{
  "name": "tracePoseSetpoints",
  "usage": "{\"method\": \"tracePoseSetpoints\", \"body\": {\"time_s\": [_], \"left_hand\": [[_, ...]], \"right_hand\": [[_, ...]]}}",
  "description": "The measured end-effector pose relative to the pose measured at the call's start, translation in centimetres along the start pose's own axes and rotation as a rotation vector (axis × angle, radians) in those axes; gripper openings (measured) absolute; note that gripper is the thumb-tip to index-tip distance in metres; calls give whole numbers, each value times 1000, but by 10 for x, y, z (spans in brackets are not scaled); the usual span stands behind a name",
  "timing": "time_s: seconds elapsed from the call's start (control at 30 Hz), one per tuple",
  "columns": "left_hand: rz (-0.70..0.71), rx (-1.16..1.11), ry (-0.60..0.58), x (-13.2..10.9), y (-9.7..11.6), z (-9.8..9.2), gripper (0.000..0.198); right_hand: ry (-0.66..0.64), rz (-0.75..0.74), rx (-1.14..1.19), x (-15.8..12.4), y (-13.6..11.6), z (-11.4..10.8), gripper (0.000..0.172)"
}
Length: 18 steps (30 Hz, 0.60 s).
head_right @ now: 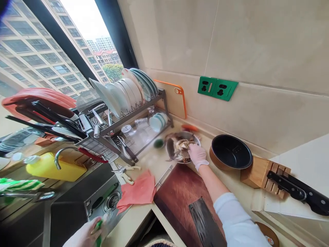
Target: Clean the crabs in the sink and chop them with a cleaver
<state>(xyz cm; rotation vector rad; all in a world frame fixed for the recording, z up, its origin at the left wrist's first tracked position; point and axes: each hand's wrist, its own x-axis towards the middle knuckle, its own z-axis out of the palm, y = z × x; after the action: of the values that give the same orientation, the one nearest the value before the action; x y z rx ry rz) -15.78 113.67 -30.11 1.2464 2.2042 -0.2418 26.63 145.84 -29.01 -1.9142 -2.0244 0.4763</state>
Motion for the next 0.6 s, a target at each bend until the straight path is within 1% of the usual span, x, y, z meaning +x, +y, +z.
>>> {"method": "tracePoseSetpoints", "body": {"time_s": [0.03, 0.1, 0.17, 0.2, 0.23, 0.27, 0.3, 0.33, 0.4, 0.43, 0.47, 0.5, 0.53, 0.6], "left_hand": [[31, 22, 67, 9, 8, 2, 46], [145, 68, 174, 24, 33, 0, 48], [217, 134, 220, 33, 57, -5, 48], [221, 159, 227, 35, 63, -6, 47], [211, 172, 231, 35, 64, -7, 47], [186, 174, 226, 33, 59, -5, 47], [128, 167, 222, 29, 49, -1, 48], [41, 155, 209, 22, 35, 5, 48], [-182, 113, 123, 5, 4, 22, 51], [-279, 85, 70, -5, -11, 32, 53], [-337, 55, 28, -14, -23, 43, 54], [-339, 27, 20, -21, -32, 54, 54], [-309, 3, 32, -28, -39, 64, 53], [-221, -20, 98, -37, -51, 82, 46]], "right_hand": [[-15, -54, -55, 9, -3, -2, 9], [-31, -139, -151, 21, -9, -5, 14], [-38, -213, -225, 26, -12, -6, 26], [-43, -244, -254, 28, -13, -6, 31], [-54, -270, -278, 28, -13, -5, 33], [-68, -289, -298, 29, -12, -3, 32], [-85, -303, -313, 29, -10, 0, 30], [-102, -309, -322, 30, -7, 3, 26], [-123, -309, -320, 29, -1, 8, 22], [-123, -301, -311, 28, 2, 10, 23], [-117, -289, -302, 27, 6, 11, 25], [-106, -269, -288, 25, 9, 11, 27], [-96, -237, -265, 22, 12, 10, 29], [-88, -146, -188, 13, 18, 6, 32]]}}
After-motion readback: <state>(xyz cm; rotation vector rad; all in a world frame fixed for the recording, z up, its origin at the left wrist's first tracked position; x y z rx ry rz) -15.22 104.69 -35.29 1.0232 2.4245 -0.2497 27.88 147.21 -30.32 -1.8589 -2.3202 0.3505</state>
